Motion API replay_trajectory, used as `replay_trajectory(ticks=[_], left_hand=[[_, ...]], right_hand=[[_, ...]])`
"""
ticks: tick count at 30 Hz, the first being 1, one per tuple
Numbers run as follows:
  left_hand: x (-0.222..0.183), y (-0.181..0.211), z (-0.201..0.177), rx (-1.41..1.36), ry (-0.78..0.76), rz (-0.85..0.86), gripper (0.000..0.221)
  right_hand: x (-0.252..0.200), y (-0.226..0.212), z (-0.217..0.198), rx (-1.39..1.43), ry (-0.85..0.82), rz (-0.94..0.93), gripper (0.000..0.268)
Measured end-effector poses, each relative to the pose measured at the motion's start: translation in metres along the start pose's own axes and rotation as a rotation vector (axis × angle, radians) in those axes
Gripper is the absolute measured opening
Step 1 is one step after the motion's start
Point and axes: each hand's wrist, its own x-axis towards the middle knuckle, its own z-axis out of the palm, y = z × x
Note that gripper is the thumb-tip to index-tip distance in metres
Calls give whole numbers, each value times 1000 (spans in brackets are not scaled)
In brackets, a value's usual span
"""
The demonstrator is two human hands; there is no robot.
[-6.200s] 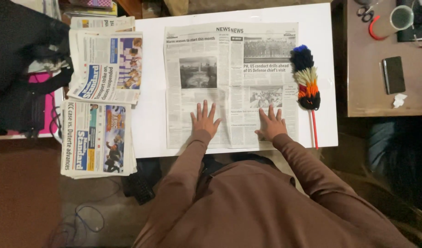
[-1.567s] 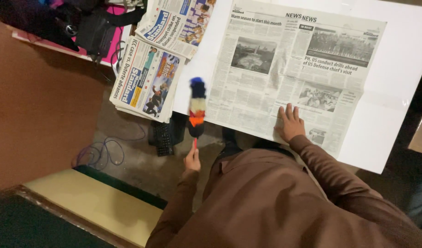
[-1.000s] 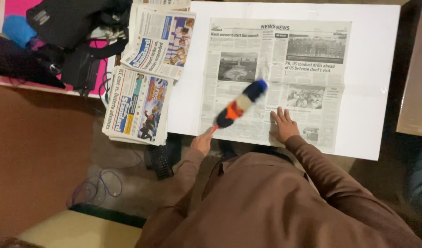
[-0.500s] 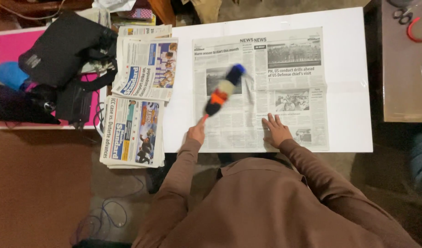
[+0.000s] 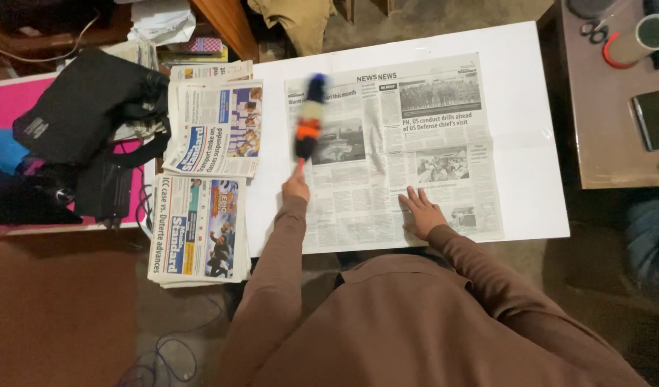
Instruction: Dusting a stack of newspapers with a colorful hand duster on a desk.
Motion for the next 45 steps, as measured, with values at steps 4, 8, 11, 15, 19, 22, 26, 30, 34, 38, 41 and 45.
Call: replay_trajectory(ticks=[4, 8, 11, 15, 19, 22, 26, 30, 34, 38, 41, 45], left_hand=[[42, -26, 37, -167, 239, 81, 43], [30, 21, 23, 144, -26, 167, 30], [21, 56, 1, 256, -155, 173, 33], [45, 28, 4, 41, 113, -110, 50], [38, 41, -2, -132, 237, 25, 47], [25, 53, 4, 196, -36, 207, 32], [39, 55, 17, 158, -126, 105, 41], [49, 65, 14, -117, 111, -132, 39], [44, 74, 20, 73, -57, 205, 23], [40, 91, 13, 183, -153, 84, 42], [43, 78, 13, 54, 10, -9, 43], [-36, 112, -26, 114, -168, 34, 43]], right_hand=[[0, 0, -1, -12, -1, 6, 97], [0, 2, 1, 11, 26, -7, 96], [0, 1, 1, 7, 12, 6, 96], [1, 1, 3, -16, 23, 15, 94], [2, 5, 6, -10, 27, -3, 96], [-1, 2, 2, -16, 25, -5, 95], [-1, 0, -4, -6, 12, 8, 95], [-2, -1, -5, 14, 10, 6, 94], [-3, 1, -6, 27, 8, -1, 96], [0, 3, 0, 15, 11, -5, 96], [0, 2, -1, 9, 8, 4, 95], [1, 1, -2, 27, 0, 29, 93]])
